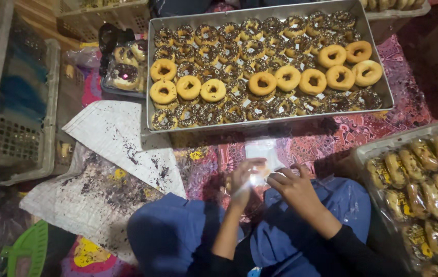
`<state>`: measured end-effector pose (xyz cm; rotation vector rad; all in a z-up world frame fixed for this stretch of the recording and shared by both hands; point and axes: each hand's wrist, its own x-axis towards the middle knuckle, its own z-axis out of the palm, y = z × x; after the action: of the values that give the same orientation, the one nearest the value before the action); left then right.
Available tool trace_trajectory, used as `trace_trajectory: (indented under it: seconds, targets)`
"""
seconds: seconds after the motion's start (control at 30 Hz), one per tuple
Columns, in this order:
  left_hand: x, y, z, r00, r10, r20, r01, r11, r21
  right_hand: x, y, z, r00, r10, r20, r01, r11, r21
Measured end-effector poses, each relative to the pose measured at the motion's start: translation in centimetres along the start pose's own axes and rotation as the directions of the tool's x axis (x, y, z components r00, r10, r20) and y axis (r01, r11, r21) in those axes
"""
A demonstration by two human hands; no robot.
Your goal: The person picks donuts from a metal tray and places them into small plastic bags. They handle the donuts one at a time, seal the bags, and set them aside.
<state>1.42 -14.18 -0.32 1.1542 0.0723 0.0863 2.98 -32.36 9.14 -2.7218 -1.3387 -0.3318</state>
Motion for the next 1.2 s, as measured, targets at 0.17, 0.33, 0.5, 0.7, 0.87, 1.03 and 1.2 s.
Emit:
trace_trajectory:
  seconds: [0.17,0.33,0.5,0.7,0.87,1.03,1.2]
  targets:
    - [3.2,0.4,-1.5,0.983,0.004,-0.185,0.023,0.989,0.143,-1.0,-0.1,-0.3,0.997,-0.071,-0.011,0.071,0.997,0.029]
    - [3.5,-1.2,-2.6,0.974,0.021,0.227,-0.109,0.918,0.383,-1.4,-0.7,-1.5,0.996,-0.089,-0.024,0.090,0.994,0.060]
    - [6.1,-8.2,-3.9,0.982,-0.171,0.075,0.164,0.983,0.085,-2.3,-0.6,-4.0,0.997,-0.054,-0.047,0.060,0.988,0.140]
    - [9.2,-11.1,-2.9,0.963,-0.184,-0.199,0.271,0.679,0.683,-4.7,1.0,-4.7,0.997,0.073,-0.019,-0.070,0.990,0.122]
    - [5.5,-3.1,3.0,0.901,0.422,-0.106,-0.180,0.583,0.792,-5.9,2.1,-3.1,0.989,0.149,0.014,-0.149,0.982,0.116]
    - [-1.8,6.2,6.0,0.946,-0.073,0.315,-0.108,0.846,0.522,-5.7,1.5,0.2,0.991,0.127,-0.045,-0.124,0.991,0.052]
    - [-3.8,9.8,8.2,0.960,-0.277,0.048,0.143,0.629,0.764,-4.7,-0.5,2.0,0.975,0.166,0.148,-0.169,0.986,0.006]
